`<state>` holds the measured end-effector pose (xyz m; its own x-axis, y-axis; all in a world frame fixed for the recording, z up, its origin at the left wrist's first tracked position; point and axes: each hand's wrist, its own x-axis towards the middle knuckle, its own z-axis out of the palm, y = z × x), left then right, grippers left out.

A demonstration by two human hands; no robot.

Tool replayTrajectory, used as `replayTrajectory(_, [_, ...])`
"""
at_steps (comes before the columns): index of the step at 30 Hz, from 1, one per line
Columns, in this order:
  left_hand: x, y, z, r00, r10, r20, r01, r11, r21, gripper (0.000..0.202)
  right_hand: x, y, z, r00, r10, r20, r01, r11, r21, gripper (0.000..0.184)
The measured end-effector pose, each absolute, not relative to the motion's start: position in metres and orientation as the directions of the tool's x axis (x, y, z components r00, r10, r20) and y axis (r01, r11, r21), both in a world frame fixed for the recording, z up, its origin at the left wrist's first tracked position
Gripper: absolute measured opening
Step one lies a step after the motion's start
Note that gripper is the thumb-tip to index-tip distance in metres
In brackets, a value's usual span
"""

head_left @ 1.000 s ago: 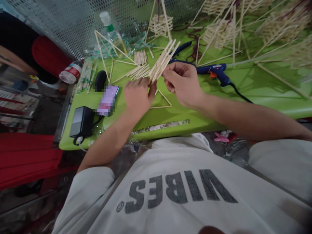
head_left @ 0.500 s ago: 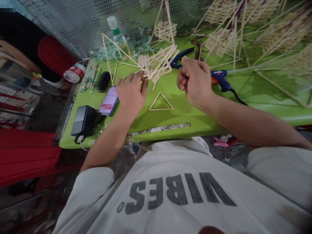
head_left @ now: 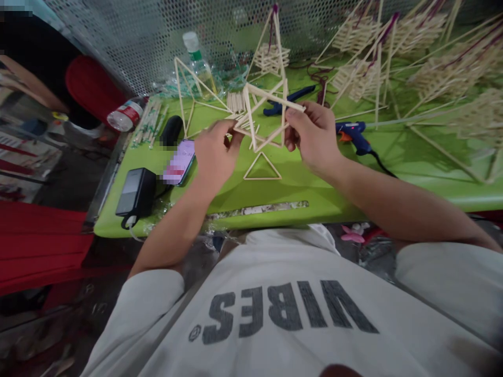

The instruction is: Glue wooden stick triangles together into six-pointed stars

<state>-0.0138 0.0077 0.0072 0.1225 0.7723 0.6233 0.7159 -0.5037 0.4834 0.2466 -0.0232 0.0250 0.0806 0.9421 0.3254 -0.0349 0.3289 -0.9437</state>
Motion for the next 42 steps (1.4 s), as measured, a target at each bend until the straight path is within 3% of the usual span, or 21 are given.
replayTrajectory(8, [-0.007, 0.009, 0.015, 0.114, 0.865, 0.489, 0.365, -0.494, 0.789, 0.019, 0.249, -0.017, 0.021, 0.094, 0.942, 0.323, -0.053, 0.329, -0.943, 0.058])
replayTrajectory(12, [-0.01, 0.016, 0.01, 0.16, 0.853, 0.497, 0.208, -0.521, 0.828, 0.042, 0.251, -0.013, 0.02, 0.039, 0.952, 0.304, -0.074, 0.306, -0.949, 0.064])
replayTrajectory(15, [-0.017, 0.023, 0.006, 0.154, 0.857, 0.492, 0.31, -0.515, 0.799, 0.073, 0.254, -0.011, 0.022, -0.045, 0.966, 0.256, -0.116, 0.249, -0.962, 0.064])
replayTrajectory(19, [-0.037, 0.048, -0.002, 0.09, 0.832, 0.547, 0.441, -0.526, 0.728, 0.092, 0.262, 0.0, 0.019, -0.03, 0.981, 0.192, -0.091, 0.189, -0.978, 0.058])
replayTrajectory(22, [-0.054, 0.078, -0.013, -0.006, 0.749, 0.662, 0.553, -0.549, 0.626, 0.106, 0.271, 0.011, 0.012, -0.063, 0.975, 0.214, 0.111, 0.22, -0.969, 0.044])
replayTrajectory(25, [-0.067, 0.105, -0.024, -0.075, 0.665, 0.743, 0.639, -0.54, 0.548, 0.116, 0.278, 0.01, 0.013, -0.238, 0.932, 0.273, 0.399, 0.35, -0.847, 0.029])
replayTrajectory(27, [-0.071, 0.114, -0.031, -0.091, 0.682, 0.725, 0.672, -0.495, 0.55, 0.108, 0.279, -0.001, 0.019, -0.424, 0.878, 0.223, 0.559, 0.448, -0.698, 0.018])
replayTrajectory(29, [-0.073, 0.115, -0.034, -0.064, 0.732, 0.678, 0.693, -0.457, 0.558, 0.083, 0.275, -0.015, 0.028, -0.562, 0.819, 0.114, 0.642, 0.519, -0.564, 0.012])
replayTrajectory(32, [-0.072, 0.107, -0.035, 0.011, 0.807, 0.59, 0.738, -0.405, 0.539, 0.052, 0.266, -0.035, 0.037, -0.635, 0.772, 0.01, 0.687, 0.57, -0.451, 0.015])
replayTrajectory(37, [-0.066, 0.095, -0.037, 0.03, 0.838, 0.545, 0.802, -0.345, 0.488, 0.044, 0.256, -0.044, 0.036, -0.642, 0.765, -0.047, 0.733, 0.594, -0.333, 0.021])
replayTrajectory(42, [-0.052, 0.085, -0.032, 0.013, 0.858, 0.513, 0.78, -0.33, 0.532, 0.055, 0.253, -0.043, 0.037, -0.643, 0.762, -0.081, 0.752, 0.608, -0.255, 0.018])
